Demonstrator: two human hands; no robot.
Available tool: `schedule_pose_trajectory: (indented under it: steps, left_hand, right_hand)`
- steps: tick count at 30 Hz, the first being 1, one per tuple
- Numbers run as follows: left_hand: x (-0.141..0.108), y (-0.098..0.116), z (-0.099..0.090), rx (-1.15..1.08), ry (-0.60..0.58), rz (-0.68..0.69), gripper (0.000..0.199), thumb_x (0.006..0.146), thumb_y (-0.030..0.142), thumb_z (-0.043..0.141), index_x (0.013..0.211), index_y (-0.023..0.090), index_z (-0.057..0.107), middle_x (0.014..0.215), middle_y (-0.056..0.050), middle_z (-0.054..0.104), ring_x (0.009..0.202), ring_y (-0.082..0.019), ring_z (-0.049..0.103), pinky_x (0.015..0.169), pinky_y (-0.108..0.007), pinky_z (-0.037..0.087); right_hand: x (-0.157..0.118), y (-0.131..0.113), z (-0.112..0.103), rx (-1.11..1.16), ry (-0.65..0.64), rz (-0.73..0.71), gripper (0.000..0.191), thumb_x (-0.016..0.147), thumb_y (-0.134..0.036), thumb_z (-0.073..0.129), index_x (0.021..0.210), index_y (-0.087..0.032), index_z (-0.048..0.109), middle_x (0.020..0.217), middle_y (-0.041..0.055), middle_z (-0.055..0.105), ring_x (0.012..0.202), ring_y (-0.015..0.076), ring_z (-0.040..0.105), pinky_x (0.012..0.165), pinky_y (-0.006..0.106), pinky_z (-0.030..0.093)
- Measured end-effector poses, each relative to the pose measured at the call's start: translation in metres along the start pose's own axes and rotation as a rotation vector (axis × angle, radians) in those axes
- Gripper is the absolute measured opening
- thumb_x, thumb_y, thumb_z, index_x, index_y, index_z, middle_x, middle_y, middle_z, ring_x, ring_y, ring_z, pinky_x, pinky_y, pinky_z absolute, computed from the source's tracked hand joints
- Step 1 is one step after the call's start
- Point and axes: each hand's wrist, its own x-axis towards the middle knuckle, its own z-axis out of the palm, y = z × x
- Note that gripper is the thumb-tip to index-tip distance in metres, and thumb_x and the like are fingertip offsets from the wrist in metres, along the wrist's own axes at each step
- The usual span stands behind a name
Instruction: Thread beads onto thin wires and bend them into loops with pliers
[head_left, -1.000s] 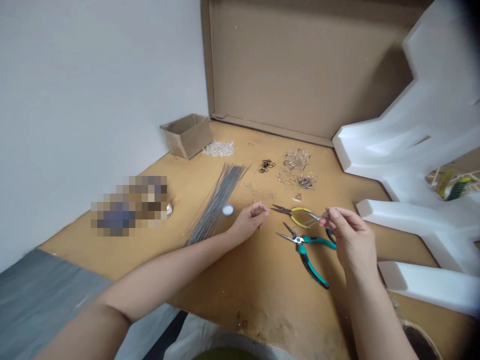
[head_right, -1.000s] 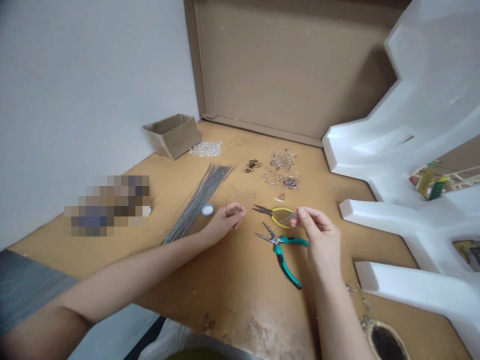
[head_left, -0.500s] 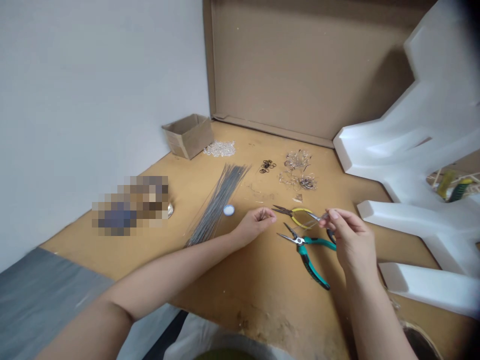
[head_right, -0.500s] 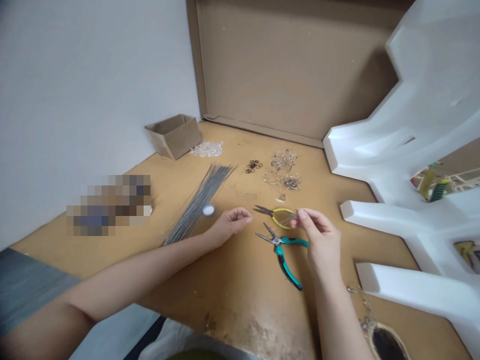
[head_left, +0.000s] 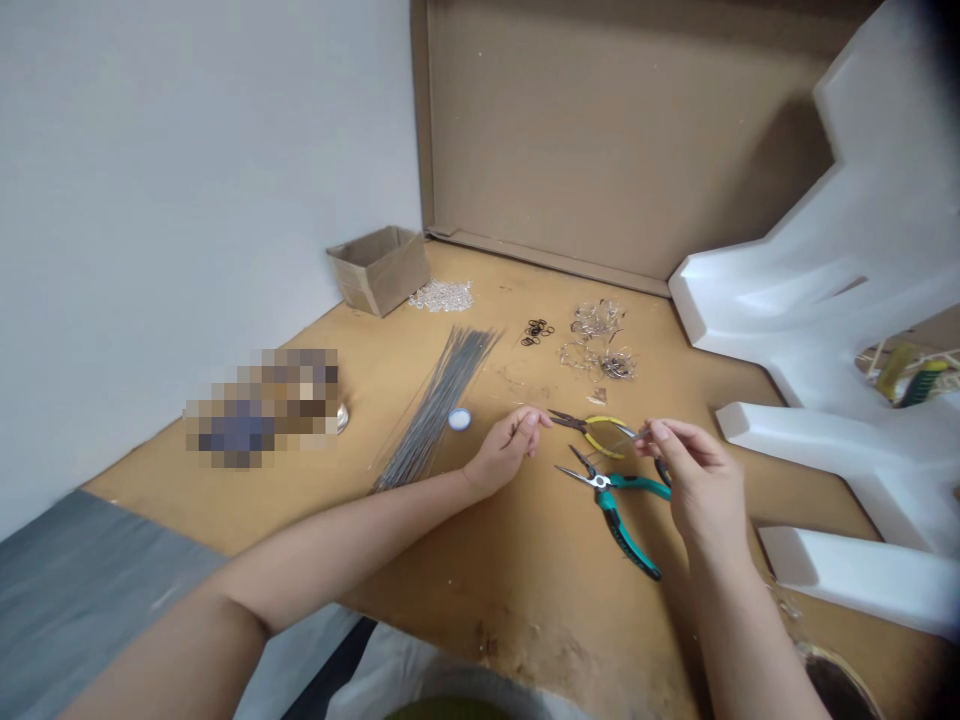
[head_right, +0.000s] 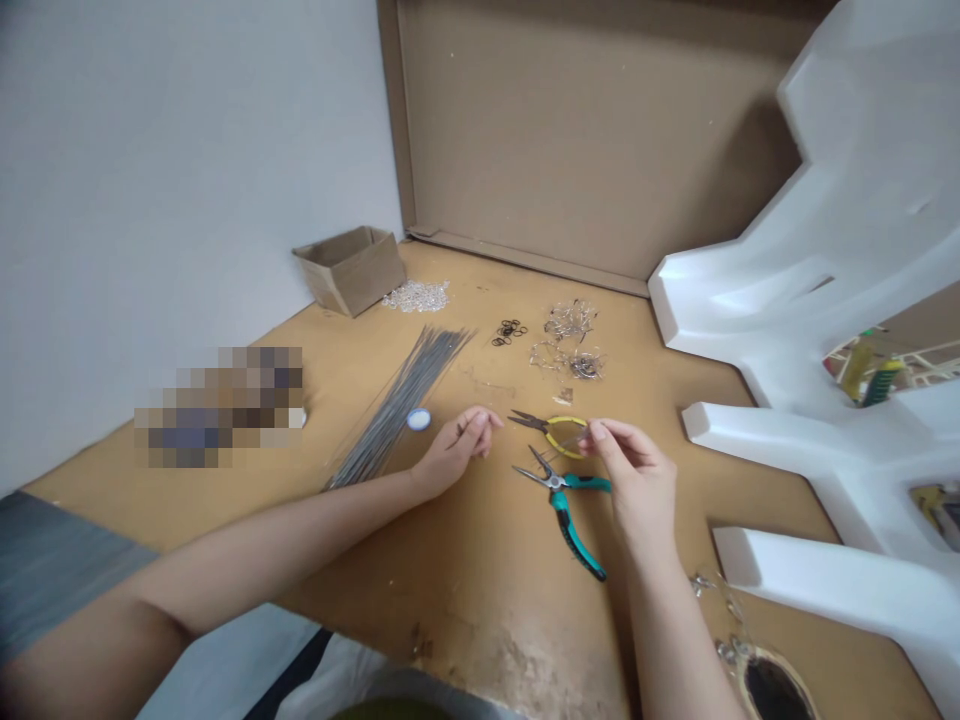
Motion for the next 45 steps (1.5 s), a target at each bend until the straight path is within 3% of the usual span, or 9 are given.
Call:
schedule_pose_trajectory:
  steps: [6,11,17,22,27,31,35,41,45]
  left_hand:
    - [0.001,0.003,0.002,0.190,-0.051,-0.118,0.046,0.085,0.047,0.032,0.054,0.014,0.044,0.048,0.005,0.032,0.047,-0.007,0.031,0.050,-0.021,0.027]
    - [0.009,0.007,-0.005,0.616,-0.024,-0.097,0.025,0.081,0.037,0.043,0.070,0.017,0.052,0.057,0.004,0.045,0.054,-0.009,0.041,0.052,-0.021,0.029]
    - [0.005,-0.002,-0.006,0.973,-0.219,-0.006,0.019,0.073,0.028,0.053,0.088,0.017,0.056,0.083,-0.005,0.060,0.076,-0.017,0.054,0.067,-0.027,0.040]
    - [0.004,0.011,-0.005,0.840,-0.196,0.187,0.024,0.081,0.027,0.046,0.099,0.016,0.058,0.104,-0.009,0.057,0.099,-0.020,0.049,0.089,-0.034,0.037]
    - [-0.004,0.027,0.005,0.424,-0.447,0.030,0.027,0.083,0.031,0.046,0.102,0.015,0.058,0.083,-0.003,0.061,0.071,-0.011,0.055,0.065,-0.022,0.042]
    - [-0.011,0.026,0.009,0.534,-0.473,0.163,0.024,0.084,0.029,0.044,0.077,0.016,0.063,0.072,-0.002,0.059,0.071,-0.012,0.053,0.068,-0.021,0.039]
    - [-0.011,0.017,0.006,0.624,-0.487,0.273,0.026,0.085,0.024,0.040,0.076,0.018,0.063,0.076,-0.004,0.060,0.074,-0.013,0.054,0.071,-0.023,0.040]
    - [-0.011,0.011,0.007,0.552,-0.462,0.227,0.023,0.083,0.023,0.044,0.068,0.017,0.061,0.069,-0.002,0.060,0.069,-0.013,0.054,0.070,-0.023,0.040]
    - [-0.015,0.016,0.011,0.293,-0.411,0.026,0.015,0.080,0.026,0.049,0.072,0.015,0.056,0.065,0.000,0.059,0.063,-0.010,0.056,0.063,-0.021,0.042]
  right_hand:
    - [-0.001,0.000,0.002,0.021,-0.020,0.001,0.015,0.070,-0.031,0.067,0.079,-0.018,0.067,0.067,0.0014,0.065,0.063,0.0134,0.059,0.066,0.028,0.049]
    - [-0.001,0.003,0.005,0.072,-0.143,0.144,0.017,0.067,-0.033,0.069,0.076,-0.018,0.067,0.066,0.0019,0.066,0.062,0.0137,0.059,0.063,0.028,0.049]
    - [-0.002,0.004,0.008,0.105,-0.203,0.244,0.020,0.064,-0.034,0.071,0.075,-0.017,0.067,0.063,0.0012,0.065,0.057,0.0121,0.058,0.056,0.024,0.048]
    - [-0.006,0.006,0.015,0.064,-0.210,0.237,0.020,0.064,-0.035,0.070,0.074,-0.017,0.067,0.061,0.0014,0.065,0.056,0.0126,0.058,0.056,0.025,0.048]
    - [-0.016,0.006,0.023,-0.079,-0.283,0.012,0.014,0.071,-0.033,0.065,0.074,-0.019,0.067,0.066,0.0025,0.064,0.059,0.0148,0.059,0.056,0.027,0.048]
    - [-0.026,-0.005,0.026,-0.285,-0.379,-0.284,0.009,0.075,-0.027,0.060,0.075,-0.022,0.068,0.073,0.0035,0.065,0.068,0.0165,0.060,0.063,0.029,0.048]
    - [-0.030,-0.007,0.028,-0.440,-0.452,-0.471,0.012,0.078,-0.025,0.056,0.080,-0.023,0.067,0.078,0.0049,0.064,0.072,0.0171,0.059,0.066,0.030,0.048]
    - [-0.028,-0.002,0.026,-0.475,-0.513,-0.430,0.011,0.079,-0.025,0.055,0.079,-0.021,0.065,0.074,0.0044,0.063,0.067,0.0154,0.058,0.062,0.027,0.045]
    - [-0.024,0.004,0.026,-0.340,-0.476,-0.189,0.013,0.076,-0.030,0.059,0.075,-0.018,0.063,0.069,0.0035,0.064,0.061,0.0144,0.058,0.059,0.026,0.045]
